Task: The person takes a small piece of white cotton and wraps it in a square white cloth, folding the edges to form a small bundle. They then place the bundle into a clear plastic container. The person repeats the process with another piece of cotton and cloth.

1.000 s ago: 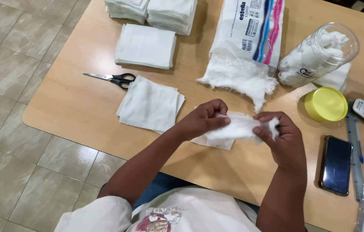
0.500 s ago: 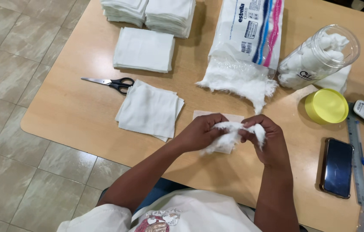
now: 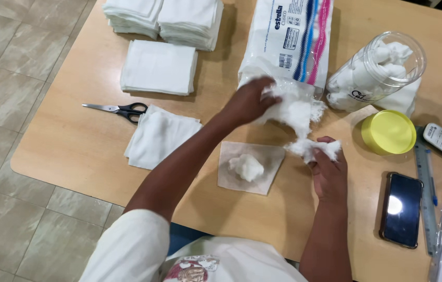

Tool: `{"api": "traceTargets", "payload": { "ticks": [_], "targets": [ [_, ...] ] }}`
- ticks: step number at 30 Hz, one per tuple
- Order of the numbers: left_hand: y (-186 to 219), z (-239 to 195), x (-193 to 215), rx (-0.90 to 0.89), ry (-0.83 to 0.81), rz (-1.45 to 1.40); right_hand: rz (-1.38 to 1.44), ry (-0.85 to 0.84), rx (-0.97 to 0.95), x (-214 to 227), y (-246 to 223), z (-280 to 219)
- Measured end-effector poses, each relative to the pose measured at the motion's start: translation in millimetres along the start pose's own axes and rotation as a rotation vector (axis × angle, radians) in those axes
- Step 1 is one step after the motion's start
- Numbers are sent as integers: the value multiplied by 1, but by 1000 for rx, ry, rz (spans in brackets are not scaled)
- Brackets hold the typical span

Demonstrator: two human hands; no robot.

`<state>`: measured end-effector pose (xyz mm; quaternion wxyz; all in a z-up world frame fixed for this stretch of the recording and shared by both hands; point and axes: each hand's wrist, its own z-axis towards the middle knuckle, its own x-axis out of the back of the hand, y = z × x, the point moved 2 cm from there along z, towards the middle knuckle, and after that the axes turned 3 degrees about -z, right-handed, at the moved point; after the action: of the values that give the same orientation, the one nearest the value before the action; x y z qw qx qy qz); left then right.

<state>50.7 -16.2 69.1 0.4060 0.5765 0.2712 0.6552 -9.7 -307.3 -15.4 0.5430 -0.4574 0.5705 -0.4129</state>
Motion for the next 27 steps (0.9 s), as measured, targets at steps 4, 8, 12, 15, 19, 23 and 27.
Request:
{"api": "traceTargets", "payload": {
  "ticks": [4,8,12,15,19,23,27],
  "targets": [
    [-15,0,1,-34,171,184,-33,121,-11,7,1,0],
    [23,-76,13,72,-131,251,-100,246,14,13,-7,5],
    [31,-137,-8,8,-336,448,-76,288,-26,15,-6,5],
    [-13,-153,-36,-38,-254,259,18,367,-41,5,-12,-2],
    [-28,-152,-33,-47,-64,-33,59,377,14,-6,-19,-14],
    [-4,-158,-11,223,246,-569,106,386,92,-22,-25,-26],
    [-31,-159,-32,494,397,-1556,85,304,263,-47,-46,-38]
  ]
}}
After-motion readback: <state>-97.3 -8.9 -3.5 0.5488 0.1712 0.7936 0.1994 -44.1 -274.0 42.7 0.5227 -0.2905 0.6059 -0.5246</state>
